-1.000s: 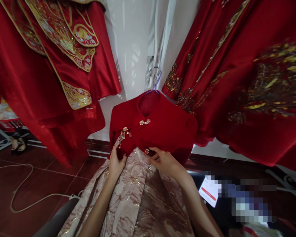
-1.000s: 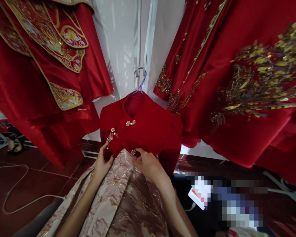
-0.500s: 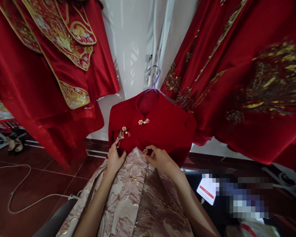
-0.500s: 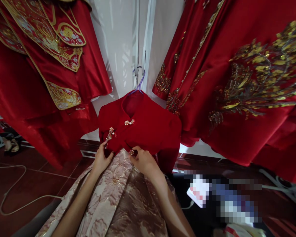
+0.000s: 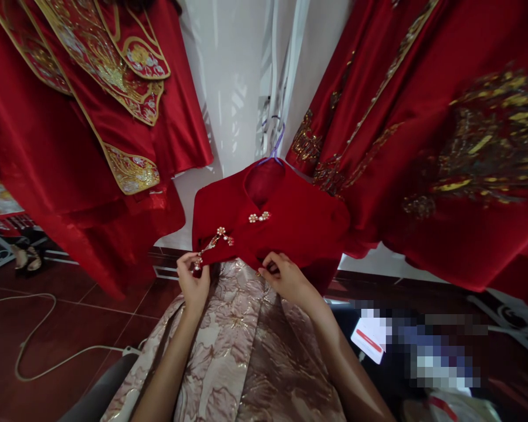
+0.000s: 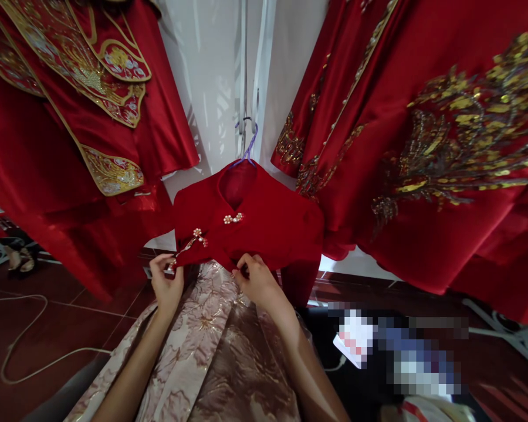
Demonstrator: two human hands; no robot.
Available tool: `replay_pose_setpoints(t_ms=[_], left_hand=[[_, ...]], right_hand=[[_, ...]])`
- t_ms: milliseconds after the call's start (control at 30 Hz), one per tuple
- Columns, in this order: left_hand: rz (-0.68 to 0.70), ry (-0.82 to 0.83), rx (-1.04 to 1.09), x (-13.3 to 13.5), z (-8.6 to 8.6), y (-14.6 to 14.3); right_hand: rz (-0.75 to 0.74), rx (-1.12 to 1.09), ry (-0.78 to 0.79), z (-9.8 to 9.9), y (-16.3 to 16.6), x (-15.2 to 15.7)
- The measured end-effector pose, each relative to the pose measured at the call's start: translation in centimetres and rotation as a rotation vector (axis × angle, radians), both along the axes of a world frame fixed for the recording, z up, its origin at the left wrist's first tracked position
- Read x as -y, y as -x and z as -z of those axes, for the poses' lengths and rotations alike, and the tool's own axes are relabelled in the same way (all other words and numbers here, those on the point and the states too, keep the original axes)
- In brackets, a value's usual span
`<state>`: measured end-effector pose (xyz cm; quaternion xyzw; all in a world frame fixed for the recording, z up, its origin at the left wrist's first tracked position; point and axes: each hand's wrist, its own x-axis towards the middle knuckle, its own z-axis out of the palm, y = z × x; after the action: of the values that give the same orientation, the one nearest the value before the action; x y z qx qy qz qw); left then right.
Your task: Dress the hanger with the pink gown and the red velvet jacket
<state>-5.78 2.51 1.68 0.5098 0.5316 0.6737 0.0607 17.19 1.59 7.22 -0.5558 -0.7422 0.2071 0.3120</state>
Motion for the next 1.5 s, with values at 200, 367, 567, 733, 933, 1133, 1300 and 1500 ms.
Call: replay_pose_setpoints(t_ms=[200,367,567,733,933,1133,1300,1500], left_hand=[[-0.130,-0.146,0.126,1.8,-3.2,-3.2],[0.150,0.012,-0.153,2.4,-2.7,-6.5],[0.373,0.220,-0.556,2.3,-0.7,-7.9],[0.343,0.155,-0.272,2.3,0.2,-7.6],[0.272,0.106,-0.117,2.2,0.8,-7.7],[0.270,0.130,-0.151,2.3,0.9,-7.6],[0.249,0.131,-0.171,2.4,0.5,-7.6],[0.227,0.107,-0.167,2.4,0.3,-7.6]], right_hand=[[-0.029,-0.124,-0.025,0.2,-0.6,-0.9],[0.037,-0.382,-0.020,0.3,-1.4,-2.0],[0.073,-0.478,-0.010,0.0,-2.8,-2.6],[-0.078,-0.485,-0.018,-3.6,-3.9,-0.2],[-0.310,-0.443,0.141,-6.7,-2.9,2.8],[-0.287,-0.405,0.187,-3.2,0.1,1.3],[-0.136,-0.428,0.044,-2.0,1.2,0.6],[-0.256,-0.366,0.137,-2.1,0.8,1.1]])
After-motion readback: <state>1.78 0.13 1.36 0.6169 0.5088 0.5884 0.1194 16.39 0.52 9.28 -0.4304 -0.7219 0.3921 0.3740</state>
